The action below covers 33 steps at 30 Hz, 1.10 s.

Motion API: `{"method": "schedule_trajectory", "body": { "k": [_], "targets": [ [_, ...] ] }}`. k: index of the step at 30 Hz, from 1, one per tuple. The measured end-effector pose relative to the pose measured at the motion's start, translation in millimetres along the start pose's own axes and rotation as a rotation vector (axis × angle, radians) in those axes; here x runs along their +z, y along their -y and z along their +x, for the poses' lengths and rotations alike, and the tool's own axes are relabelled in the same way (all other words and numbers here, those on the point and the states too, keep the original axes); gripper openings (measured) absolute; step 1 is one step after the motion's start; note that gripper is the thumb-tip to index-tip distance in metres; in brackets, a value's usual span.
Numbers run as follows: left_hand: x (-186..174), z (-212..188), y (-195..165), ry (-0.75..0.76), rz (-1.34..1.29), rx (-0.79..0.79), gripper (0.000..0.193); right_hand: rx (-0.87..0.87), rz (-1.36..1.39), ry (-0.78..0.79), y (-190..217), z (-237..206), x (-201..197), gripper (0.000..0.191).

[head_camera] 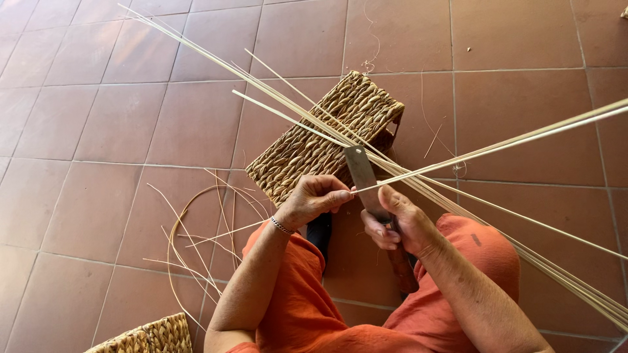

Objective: The person sits on a tiled floor and uses a knife to split long bamboo strips into thinner strands. They hold the strips against a small woven stool and repeatedly shave and separate the material, discarding the thin offcuts onto the floor.

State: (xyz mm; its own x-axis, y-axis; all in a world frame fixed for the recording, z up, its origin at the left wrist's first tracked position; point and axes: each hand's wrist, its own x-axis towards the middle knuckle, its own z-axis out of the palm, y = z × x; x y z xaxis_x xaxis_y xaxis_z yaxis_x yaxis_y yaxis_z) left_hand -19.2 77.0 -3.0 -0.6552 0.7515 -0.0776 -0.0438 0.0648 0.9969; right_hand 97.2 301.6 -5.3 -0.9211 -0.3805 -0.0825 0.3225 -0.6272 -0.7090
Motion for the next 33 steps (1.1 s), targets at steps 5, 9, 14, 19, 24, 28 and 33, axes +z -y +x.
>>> {"method": "schedule_trajectory", "body": {
  "k": [5,9,14,19,24,28,33],
  "targets": [
    [-6,-1,-3,-0.071,0.135,0.073,0.016,-0.094,0.088,0.013,26,-6,-9,0.069],
    [-9,-4,3,-0.086,0.093,0.051,0.015,-0.088,0.023,-0.008,22,-3,3,0.074],
    [2,-2,11,-0.022,-0.035,0.039,0.015,0.027,0.023,0.020,1,5,17,0.065],
    [1,2,1,-0.038,0.012,-0.010,0.015,0.019,0.021,-0.008,2,7,10,0.064],
    [-11,-4,-6,-0.065,0.046,0.008,0.013,-0.113,0.046,0.030,24,0,-7,0.066],
    [-12,-6,-1,-0.092,0.074,0.001,0.013,-0.153,0.128,0.048,24,-3,-5,0.065],
    [-6,-4,5,-0.036,0.105,0.046,0.013,-0.022,-0.007,0.028,9,0,10,0.065]
  ]
}}
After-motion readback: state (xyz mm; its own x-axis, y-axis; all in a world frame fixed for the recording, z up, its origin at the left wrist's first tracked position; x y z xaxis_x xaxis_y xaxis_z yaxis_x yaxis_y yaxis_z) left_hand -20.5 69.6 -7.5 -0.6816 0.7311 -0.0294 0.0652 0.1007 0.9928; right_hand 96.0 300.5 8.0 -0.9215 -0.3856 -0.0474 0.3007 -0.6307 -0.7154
